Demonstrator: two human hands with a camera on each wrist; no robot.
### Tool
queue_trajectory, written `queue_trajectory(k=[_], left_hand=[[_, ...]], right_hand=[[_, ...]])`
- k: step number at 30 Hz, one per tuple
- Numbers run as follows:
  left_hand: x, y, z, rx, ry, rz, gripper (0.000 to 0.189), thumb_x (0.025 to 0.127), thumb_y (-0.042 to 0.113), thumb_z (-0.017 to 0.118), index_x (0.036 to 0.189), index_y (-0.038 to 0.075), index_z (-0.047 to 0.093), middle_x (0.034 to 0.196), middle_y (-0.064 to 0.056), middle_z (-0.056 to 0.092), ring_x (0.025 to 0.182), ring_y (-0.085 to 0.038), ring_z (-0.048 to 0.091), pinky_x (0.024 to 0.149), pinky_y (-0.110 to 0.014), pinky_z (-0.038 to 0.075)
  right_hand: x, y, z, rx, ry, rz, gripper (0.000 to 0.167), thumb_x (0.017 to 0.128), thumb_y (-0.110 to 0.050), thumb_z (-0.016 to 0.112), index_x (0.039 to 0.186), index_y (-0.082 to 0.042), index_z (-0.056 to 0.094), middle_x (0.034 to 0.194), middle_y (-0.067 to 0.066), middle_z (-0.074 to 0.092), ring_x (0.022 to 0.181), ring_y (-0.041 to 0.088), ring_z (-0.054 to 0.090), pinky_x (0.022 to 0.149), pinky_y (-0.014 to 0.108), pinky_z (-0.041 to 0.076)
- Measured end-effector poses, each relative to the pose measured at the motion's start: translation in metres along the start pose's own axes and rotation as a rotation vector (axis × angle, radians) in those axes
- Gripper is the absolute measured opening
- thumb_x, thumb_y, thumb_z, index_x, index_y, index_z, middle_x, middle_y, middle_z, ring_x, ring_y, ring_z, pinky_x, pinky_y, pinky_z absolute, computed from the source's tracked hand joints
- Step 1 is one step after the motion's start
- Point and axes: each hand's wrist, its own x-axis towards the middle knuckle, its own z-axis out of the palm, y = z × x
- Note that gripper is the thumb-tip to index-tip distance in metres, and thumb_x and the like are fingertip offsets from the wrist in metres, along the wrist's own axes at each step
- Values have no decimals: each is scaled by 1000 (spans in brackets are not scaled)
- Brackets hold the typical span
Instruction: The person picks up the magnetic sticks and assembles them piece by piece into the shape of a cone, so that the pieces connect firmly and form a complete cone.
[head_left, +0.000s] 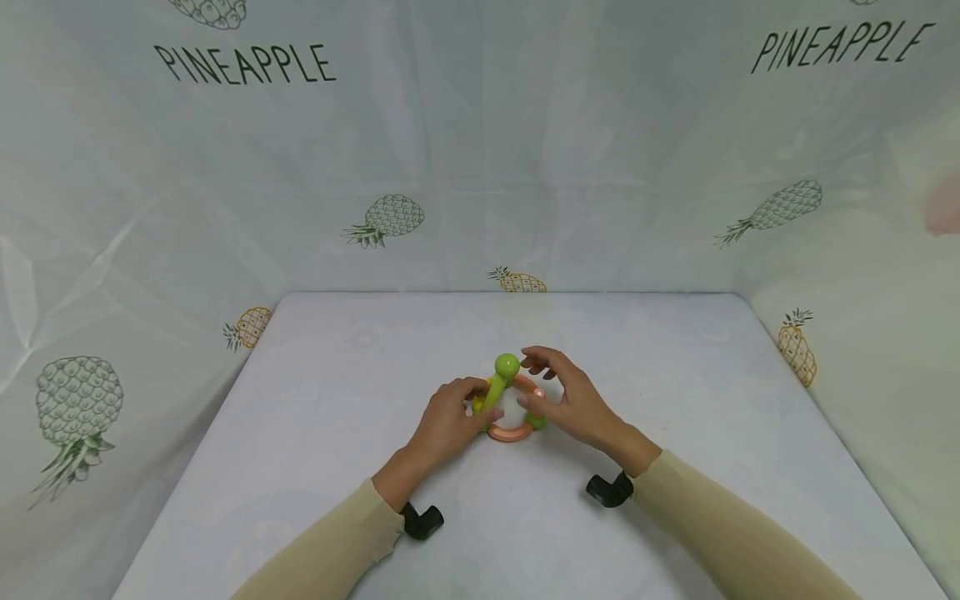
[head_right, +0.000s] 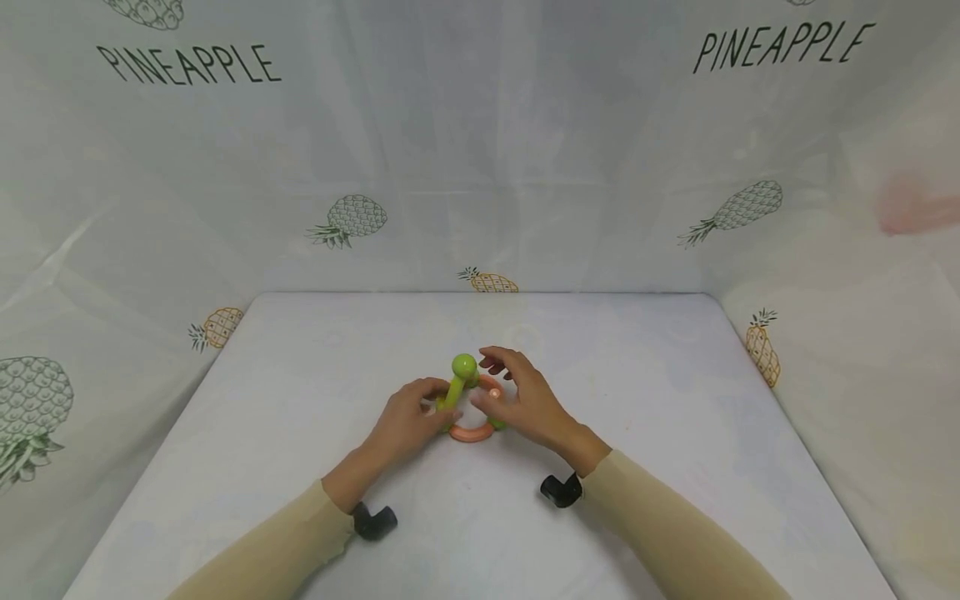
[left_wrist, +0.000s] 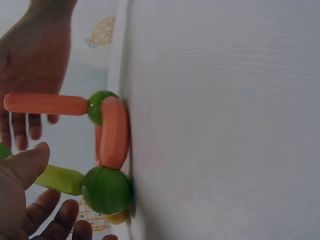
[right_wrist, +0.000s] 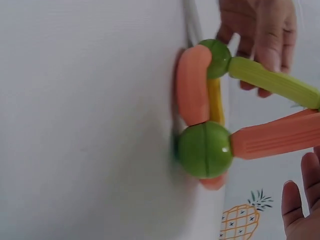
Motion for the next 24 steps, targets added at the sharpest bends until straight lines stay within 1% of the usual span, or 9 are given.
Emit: queue_trajectory(k=[2,4,8,10,12,15,18,20,24], left_hand=[[2,2,-3,-7,21,2,42,94,31,81,129,11,68,123,-4,71,111,-24,63,94,-40,53],[5,6,-6,-30,43,12,42,95,29,81,130,10,66,127,-7,70,117,-26,63,98,-41,54],[11,15,-16,-96,63,49,43,95,23,79,133,9,63,132,-12,66,124,-33,60,102,-45,53],[14,20,-21,-124,57,68,45,95,22,79,135,9,62,134,-11,64,126,-36,58,103,-46,52],[17,25,-23,-136,48,89,46,96,20,78,137,10,61,136,-10,63,129,-37,56,105,-46,52],[21,31,-26,-146,29,112,49,95,21,79,139,12,60,137,-6,61,130,-33,54,106,-46,51],[24,37,-27,-157,6,124,50,96,23,79,141,14,59,140,-6,61,130,-26,52,108,-48,50],[25,39,-27,-163,-9,131,50,96,24,79,142,13,59,141,-7,61,130,-24,51,108,-49,49],[28,41,-25,-177,-33,155,48,98,23,77,142,11,60,140,-6,63,133,-27,53,107,-55,48]], right_hand=[[-6,4,0,7,1,-3,62,94,-18,79,149,-14,50,134,10,64,122,21,57,103,52,47],[-12,7,0,6,-4,1,56,95,-15,77,145,-14,51,132,11,64,121,18,57,102,49,48],[-22,15,1,-3,-13,29,42,100,-17,72,138,-11,56,130,8,66,117,16,58,100,43,48],[-27,19,1,-8,-9,51,37,101,-21,71,134,-10,59,128,5,66,117,18,59,100,43,48],[-31,23,1,-11,-2,72,34,101,-24,72,131,-13,61,125,1,66,116,23,60,100,44,48],[-35,28,2,-17,4,85,30,100,-23,74,127,-18,64,122,-3,66,115,28,60,99,46,48],[-37,31,3,-30,11,61,29,98,-18,75,126,-18,65,121,-1,67,114,28,62,97,45,49],[-37,32,4,-37,17,38,30,98,-15,76,126,-17,66,121,-1,68,113,25,62,96,43,50],[-36,32,5,-57,32,-9,29,97,-10,77,123,-16,67,119,-1,70,111,22,64,94,41,52]])
